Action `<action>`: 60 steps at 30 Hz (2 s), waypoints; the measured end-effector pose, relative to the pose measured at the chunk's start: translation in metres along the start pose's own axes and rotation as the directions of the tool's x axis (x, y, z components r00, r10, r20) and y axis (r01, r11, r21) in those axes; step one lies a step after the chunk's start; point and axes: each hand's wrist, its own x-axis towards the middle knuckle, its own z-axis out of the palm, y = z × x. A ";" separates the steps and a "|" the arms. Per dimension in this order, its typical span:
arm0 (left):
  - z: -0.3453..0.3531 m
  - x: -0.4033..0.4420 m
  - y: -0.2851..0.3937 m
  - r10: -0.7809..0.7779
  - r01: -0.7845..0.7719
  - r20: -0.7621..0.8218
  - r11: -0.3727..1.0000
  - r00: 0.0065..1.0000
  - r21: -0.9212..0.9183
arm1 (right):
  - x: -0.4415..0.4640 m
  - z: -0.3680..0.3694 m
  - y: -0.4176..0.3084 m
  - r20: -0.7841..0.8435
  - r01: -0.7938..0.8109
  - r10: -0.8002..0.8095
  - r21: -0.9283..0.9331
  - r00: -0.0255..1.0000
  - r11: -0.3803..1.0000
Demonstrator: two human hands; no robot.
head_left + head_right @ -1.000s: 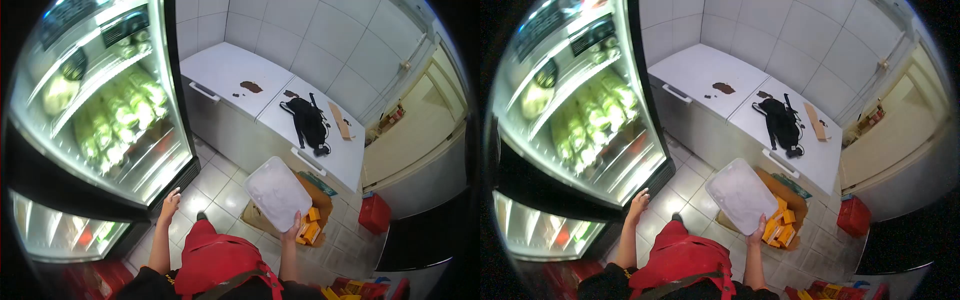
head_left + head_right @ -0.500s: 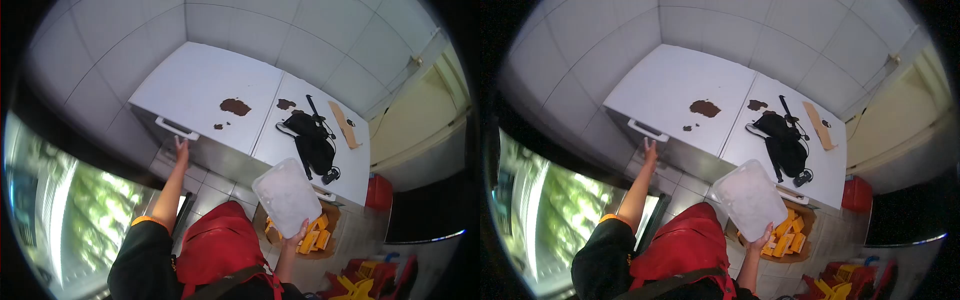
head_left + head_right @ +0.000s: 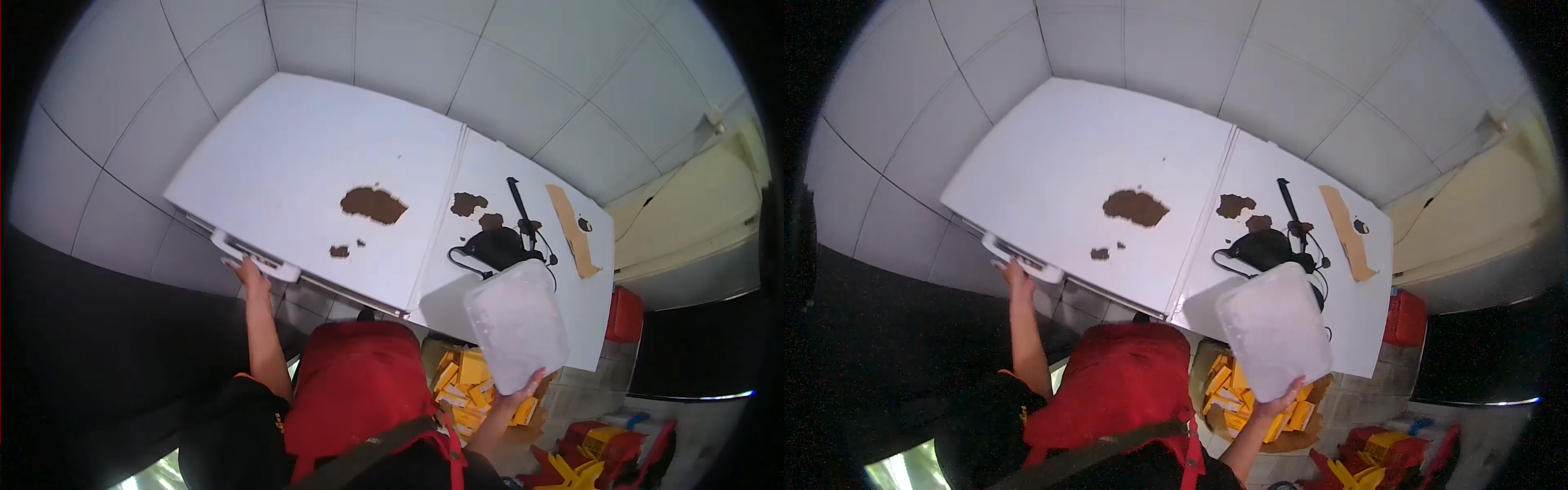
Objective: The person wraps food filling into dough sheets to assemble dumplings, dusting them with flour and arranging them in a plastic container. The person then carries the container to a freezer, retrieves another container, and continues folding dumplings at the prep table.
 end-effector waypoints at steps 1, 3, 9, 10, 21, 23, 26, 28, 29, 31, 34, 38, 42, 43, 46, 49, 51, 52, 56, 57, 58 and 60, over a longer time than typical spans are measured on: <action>0.020 -0.028 0.037 0.093 -0.094 0.024 0.994 0.995 0.046 | 0.007 0.007 -0.006 -0.043 0.065 -0.067 -0.046 0.997 0.997; 0.074 -0.087 0.115 0.251 -0.273 0.244 0.960 0.937 0.061 | 0.014 0.009 -0.014 0.047 0.161 -0.157 -0.129 0.987 0.978; 0.231 -0.084 0.207 0.733 -0.710 0.382 0.665 0.563 -0.229 | 0.035 0.084 -0.010 0.109 0.181 -0.161 -0.212 0.981 0.960; 0.253 -0.080 0.217 0.778 -0.734 0.367 0.616 0.510 -0.286 | 0.035 0.101 -0.003 0.061 0.039 -0.028 -0.187 0.998 0.982; 0.322 -0.044 0.273 0.723 -0.830 0.691 0.395 0.016 -0.394 | 0.001 0.304 0.230 0.222 -0.481 0.615 -0.448 0.757 0.754; 0.304 -0.014 0.246 0.741 -0.869 0.638 0.440 0.210 -0.225 | 0.016 0.321 0.295 0.210 -0.527 0.682 -0.492 0.700 0.693; 0.262 0.067 0.208 0.631 -0.822 0.716 0.552 0.301 -0.141 | 0.034 0.356 0.369 0.095 -0.559 0.703 -0.537 0.705 0.632; 0.231 0.132 0.148 0.360 -0.726 0.828 0.683 0.430 0.080 | 0.080 0.340 0.433 0.163 -0.536 0.687 -0.511 0.708 0.672; 0.218 0.159 0.116 0.208 -0.667 0.853 0.718 0.479 0.199 | 0.103 0.330 0.462 0.138 -0.539 0.681 -0.507 0.719 0.673; 0.209 0.184 0.069 0.042 -0.599 0.856 0.732 0.516 0.325 | 0.145 0.321 0.506 0.017 -0.437 0.529 -0.544 0.848 0.717; 0.205 0.194 0.010 -0.332 -0.500 0.801 0.645 0.498 0.578 | 0.190 0.317 0.520 0.062 -0.510 0.644 -0.554 0.762 0.657; 0.203 0.218 -0.088 -0.621 -0.471 0.743 0.592 0.249 0.653 | 0.244 0.303 0.544 0.072 -0.526 0.673 -0.564 0.736 0.636; 0.175 0.260 -0.203 -0.582 -0.843 0.803 0.364 0.127 0.397 | 0.335 0.248 0.606 0.101 -0.470 0.608 -0.541 0.787 0.698; 0.174 0.273 -0.224 -0.593 -0.844 0.795 0.356 0.126 0.400 | 0.359 0.230 0.618 0.099 -0.476 0.618 -0.548 0.780 0.688; 0.180 0.306 -0.278 -0.807 -0.679 0.490 0.158 0.329 0.717 | 0.396 0.220 0.643 -0.026 -0.385 0.479 -0.634 0.878 0.671; 0.172 0.323 -0.330 -0.434 -0.585 0.490 -0.110 0.756 0.804 | 0.398 0.208 0.650 0.037 -0.316 0.436 -0.634 0.899 0.706; 0.152 0.336 -0.354 -0.322 -0.390 0.359 -0.036 0.876 0.920 | 0.366 0.217 0.649 -0.013 -0.276 0.354 -0.653 0.935 0.705; 0.139 0.343 -0.365 -0.266 -0.294 0.288 0.018 0.920 0.956 | 0.330 0.238 0.638 -0.023 -0.284 0.344 -0.616 0.939 0.735; 0.082 0.358 -0.408 -0.138 0.063 -0.019 0.319 0.990 0.946 | 0.261 0.254 0.615 0.047 -0.399 0.490 -0.516 0.871 0.758; 0.071 0.360 -0.417 -0.133 0.137 -0.090 0.408 0.987 0.902 | 0.250 0.258 0.613 0.078 -0.434 0.536 -0.496 0.841 0.752; 0.060 0.363 -0.426 -0.146 0.210 -0.157 0.503 0.977 0.838 | 0.234 0.264 0.614 0.014 -0.415 0.478 -0.474 0.878 0.776; 0.041 0.375 -0.438 -0.211 0.338 -0.271 0.705 0.939 0.623 | 0.222 0.276 0.622 -0.038 -0.390 0.419 -0.449 0.907 0.804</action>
